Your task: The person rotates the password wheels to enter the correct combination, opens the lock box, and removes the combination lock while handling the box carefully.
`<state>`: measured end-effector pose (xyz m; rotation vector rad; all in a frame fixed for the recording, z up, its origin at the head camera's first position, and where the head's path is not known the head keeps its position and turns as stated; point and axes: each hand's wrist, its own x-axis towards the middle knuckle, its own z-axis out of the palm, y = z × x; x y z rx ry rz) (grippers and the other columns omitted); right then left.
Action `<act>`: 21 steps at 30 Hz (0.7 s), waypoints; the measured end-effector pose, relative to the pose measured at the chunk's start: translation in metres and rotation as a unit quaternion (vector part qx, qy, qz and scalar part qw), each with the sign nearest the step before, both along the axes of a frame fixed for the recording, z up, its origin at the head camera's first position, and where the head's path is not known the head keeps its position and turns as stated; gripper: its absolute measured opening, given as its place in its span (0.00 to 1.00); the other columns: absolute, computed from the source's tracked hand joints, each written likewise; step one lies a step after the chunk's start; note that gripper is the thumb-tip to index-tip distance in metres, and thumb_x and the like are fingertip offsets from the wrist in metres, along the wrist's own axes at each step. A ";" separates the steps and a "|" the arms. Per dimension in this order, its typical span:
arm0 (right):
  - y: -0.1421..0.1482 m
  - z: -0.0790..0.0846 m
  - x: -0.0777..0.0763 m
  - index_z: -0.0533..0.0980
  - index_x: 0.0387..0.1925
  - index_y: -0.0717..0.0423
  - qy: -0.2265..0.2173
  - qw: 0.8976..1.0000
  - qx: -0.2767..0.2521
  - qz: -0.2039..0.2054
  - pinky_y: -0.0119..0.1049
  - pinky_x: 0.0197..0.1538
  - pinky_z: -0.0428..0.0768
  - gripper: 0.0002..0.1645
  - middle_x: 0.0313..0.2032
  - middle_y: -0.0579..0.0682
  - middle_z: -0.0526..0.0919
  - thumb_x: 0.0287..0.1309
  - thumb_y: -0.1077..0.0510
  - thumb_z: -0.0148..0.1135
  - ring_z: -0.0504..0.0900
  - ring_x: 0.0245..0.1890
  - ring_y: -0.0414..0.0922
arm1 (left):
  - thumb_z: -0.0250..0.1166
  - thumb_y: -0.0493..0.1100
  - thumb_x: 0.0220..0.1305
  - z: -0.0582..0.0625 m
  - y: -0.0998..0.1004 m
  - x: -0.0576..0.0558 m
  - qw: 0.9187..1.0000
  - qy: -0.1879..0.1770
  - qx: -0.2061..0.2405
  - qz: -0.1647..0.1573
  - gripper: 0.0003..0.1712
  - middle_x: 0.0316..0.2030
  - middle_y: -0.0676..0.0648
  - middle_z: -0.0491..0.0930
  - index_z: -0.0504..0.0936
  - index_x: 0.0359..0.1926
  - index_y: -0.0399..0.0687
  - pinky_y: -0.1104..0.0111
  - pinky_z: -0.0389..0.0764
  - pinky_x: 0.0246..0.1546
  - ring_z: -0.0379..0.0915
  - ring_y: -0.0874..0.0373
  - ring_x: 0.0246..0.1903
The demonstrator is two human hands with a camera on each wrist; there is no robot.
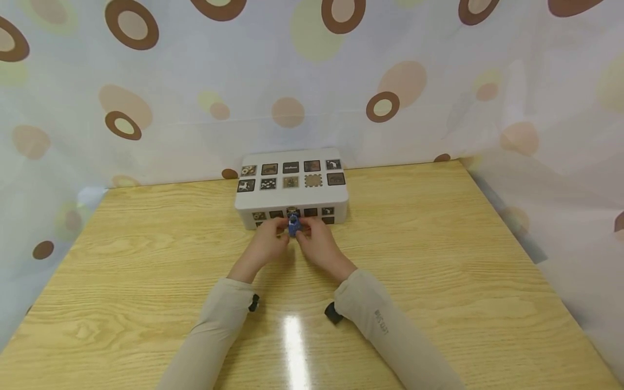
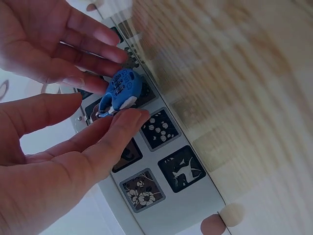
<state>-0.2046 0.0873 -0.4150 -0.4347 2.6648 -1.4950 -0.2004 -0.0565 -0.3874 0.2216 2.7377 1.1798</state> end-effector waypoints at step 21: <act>0.003 0.006 -0.003 0.73 0.55 0.71 -0.074 0.997 -0.024 -0.029 0.45 0.53 0.79 0.19 0.52 0.66 0.77 0.65 0.65 0.51 0.78 0.52 0.57 | 0.56 0.30 0.63 -0.002 -0.008 -0.006 0.991 -0.062 0.115 0.028 0.20 0.48 0.34 0.78 0.73 0.56 0.27 0.62 0.80 0.49 0.75 0.44 0.48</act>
